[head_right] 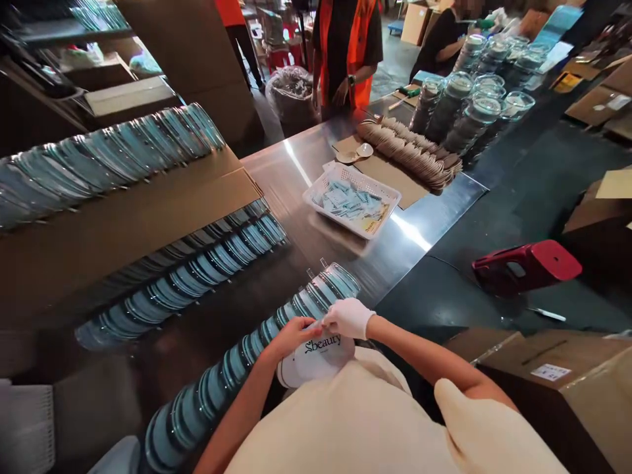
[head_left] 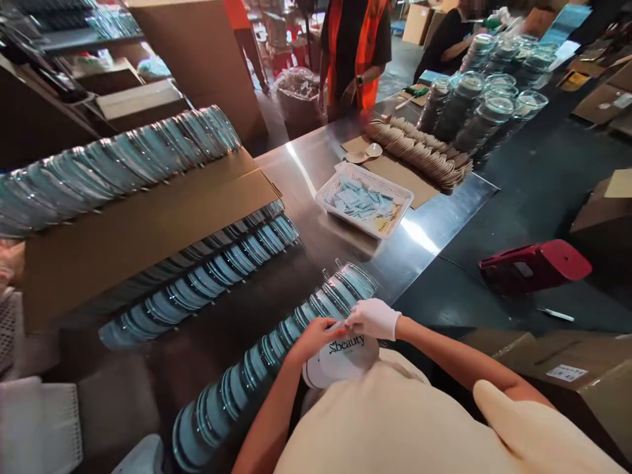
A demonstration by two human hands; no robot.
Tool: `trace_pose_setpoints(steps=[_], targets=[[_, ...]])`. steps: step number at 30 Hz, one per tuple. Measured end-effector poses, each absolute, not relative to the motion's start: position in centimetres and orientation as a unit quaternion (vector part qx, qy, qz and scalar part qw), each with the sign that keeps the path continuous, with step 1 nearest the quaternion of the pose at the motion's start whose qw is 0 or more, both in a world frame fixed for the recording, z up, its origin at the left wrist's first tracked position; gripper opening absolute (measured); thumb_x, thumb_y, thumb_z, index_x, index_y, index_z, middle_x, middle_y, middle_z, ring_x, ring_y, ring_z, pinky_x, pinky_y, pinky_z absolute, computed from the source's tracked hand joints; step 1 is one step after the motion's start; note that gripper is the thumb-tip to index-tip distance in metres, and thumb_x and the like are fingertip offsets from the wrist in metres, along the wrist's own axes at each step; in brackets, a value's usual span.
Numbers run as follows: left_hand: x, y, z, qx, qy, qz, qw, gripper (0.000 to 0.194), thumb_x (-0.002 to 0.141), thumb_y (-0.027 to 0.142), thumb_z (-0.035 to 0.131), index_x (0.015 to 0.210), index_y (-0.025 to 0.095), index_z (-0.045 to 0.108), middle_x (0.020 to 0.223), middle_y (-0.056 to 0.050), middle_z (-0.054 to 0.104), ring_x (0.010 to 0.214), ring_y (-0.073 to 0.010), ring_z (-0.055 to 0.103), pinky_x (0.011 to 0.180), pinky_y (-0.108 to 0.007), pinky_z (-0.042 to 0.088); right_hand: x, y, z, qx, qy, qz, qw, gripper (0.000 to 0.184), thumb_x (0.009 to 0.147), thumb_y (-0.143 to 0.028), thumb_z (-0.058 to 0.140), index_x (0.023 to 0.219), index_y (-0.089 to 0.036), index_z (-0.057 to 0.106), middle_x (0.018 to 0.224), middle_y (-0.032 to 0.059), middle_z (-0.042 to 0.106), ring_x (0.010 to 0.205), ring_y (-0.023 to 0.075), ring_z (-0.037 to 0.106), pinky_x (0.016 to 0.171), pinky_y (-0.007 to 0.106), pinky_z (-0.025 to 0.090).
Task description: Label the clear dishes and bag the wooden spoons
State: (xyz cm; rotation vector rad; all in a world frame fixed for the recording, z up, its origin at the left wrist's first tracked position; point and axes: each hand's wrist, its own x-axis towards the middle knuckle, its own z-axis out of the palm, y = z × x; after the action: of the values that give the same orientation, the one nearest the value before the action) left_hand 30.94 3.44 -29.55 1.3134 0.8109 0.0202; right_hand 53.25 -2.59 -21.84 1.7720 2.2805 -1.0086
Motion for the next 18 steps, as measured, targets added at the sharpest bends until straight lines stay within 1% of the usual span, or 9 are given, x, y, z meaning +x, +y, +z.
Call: trace_pose_setpoints(steps=[2,4,7,8,10,12,14,16,18], targets=[[31.4,3.4,-28.8,0.622,0.354,0.004,0.698,0.050,0.078,0.061,0.076,0.083,0.011,0.077,0.069,0.001,0.064,0.070,-0.0162,0.053,0.063,-0.024,0.036,52.6,-1.8,-21.1,0.563,0.762,-0.307,0.086,0.028,0.088,-0.032,0.069,0.114,-0.029,0.080,0.109,0.0065,0.078,0.099,0.0235,0.072,0.075,0.026,0.047],[31.4,3.2,-28.3,0.634,0.351,0.006,0.689,0.048,0.079,0.059,0.075,0.083,0.011,0.076,0.070,0.000,0.064,0.070,-0.0159,0.053,0.062,-0.024,0.036,52.4,-1.2,-20.8,0.566,0.762,-0.300,0.094,0.032,0.086,-0.034,0.072,0.116,-0.030,0.079,0.113,0.0066,0.077,0.098,0.0230,0.072,0.071,0.025,0.045],[30.6,2.8,-28.1,0.619,0.343,0.003,0.706,0.052,0.079,0.062,0.076,0.085,0.011,0.075,0.074,-0.002,0.067,0.071,-0.0166,0.054,0.063,-0.024,0.038,53.6,-1.1,-20.7,0.579,0.752,-0.301,0.099,0.019,0.086,-0.027,0.067,0.099,-0.028,0.082,0.104,0.0050,0.078,0.095,0.0223,0.072,0.072,0.025,0.044],[30.2,2.7,-28.1,0.599,0.336,0.001,0.727,0.055,0.078,0.064,0.077,0.089,0.010,0.076,0.077,-0.003,0.069,0.073,-0.0178,0.057,0.064,-0.025,0.040,54.5,-1.1,-20.7,0.599,0.736,-0.305,0.082,0.018,0.086,-0.024,0.066,0.093,-0.027,0.082,0.100,0.0042,0.079,0.093,0.0219,0.072,0.073,0.026,0.045],[29.1,2.5,-28.4,0.550,0.327,0.010,0.768,0.061,0.074,0.064,0.081,0.102,0.011,0.076,0.091,-0.008,0.074,0.084,-0.0223,0.064,0.071,-0.027,0.047,56.7,-1.4,-20.7,0.668,0.678,-0.306,-0.013,0.018,0.087,-0.024,0.064,0.090,-0.024,0.081,0.095,0.0035,0.079,0.090,0.0207,0.071,0.075,0.026,0.047],[27.8,2.2,-29.0,0.511,0.345,0.035,0.786,0.065,0.071,0.061,0.086,0.114,0.013,0.075,0.106,-0.011,0.076,0.095,-0.0258,0.068,0.081,-0.030,0.052,58.6,-1.6,-21.1,0.732,0.607,-0.284,-0.123,0.024,0.092,-0.028,0.059,0.099,-0.019,0.080,0.096,0.0051,0.079,0.088,0.0198,0.071,0.078,0.026,0.049],[26.7,2.1,-29.7,0.483,0.378,0.066,0.787,0.068,0.068,0.059,0.089,0.117,0.014,0.074,0.111,-0.012,0.077,0.097,-0.0260,0.070,0.084,-0.032,0.054,59.5,-1.7,-21.7,0.769,0.565,-0.240,-0.178,0.031,0.096,-0.029,0.053,0.106,-0.014,0.078,0.099,0.0078,0.079,0.089,0.0203,0.070,0.081,0.027,0.050],[25.8,2.4,-30.5,0.450,0.412,0.106,0.785,0.070,0.065,0.062,0.089,0.112,0.013,0.074,0.105,-0.012,0.078,0.090,-0.0250,0.071,0.082,-0.032,0.055,59.1,-1.6,-22.4,0.780,0.567,-0.210,-0.161,0.030,0.096,-0.027,0.051,0.103,-0.014,0.077,0.100,0.0092,0.078,0.091,0.0214,0.070,0.081,0.027,0.049],[25.1,3.3,-31.4,0.429,0.448,0.157,0.768,0.071,0.062,0.064,0.090,0.109,0.013,0.074,0.100,-0.011,0.079,0.085,-0.0240,0.072,0.079,-0.033,0.056,57.8,-1.1,-22.7,0.781,0.581,-0.203,-0.103,0.027,0.096,-0.025,0.051,0.097,-0.017,0.077,0.099,0.0096,0.079,0.092,0.0218,0.071,0.080,0.028,0.048]])
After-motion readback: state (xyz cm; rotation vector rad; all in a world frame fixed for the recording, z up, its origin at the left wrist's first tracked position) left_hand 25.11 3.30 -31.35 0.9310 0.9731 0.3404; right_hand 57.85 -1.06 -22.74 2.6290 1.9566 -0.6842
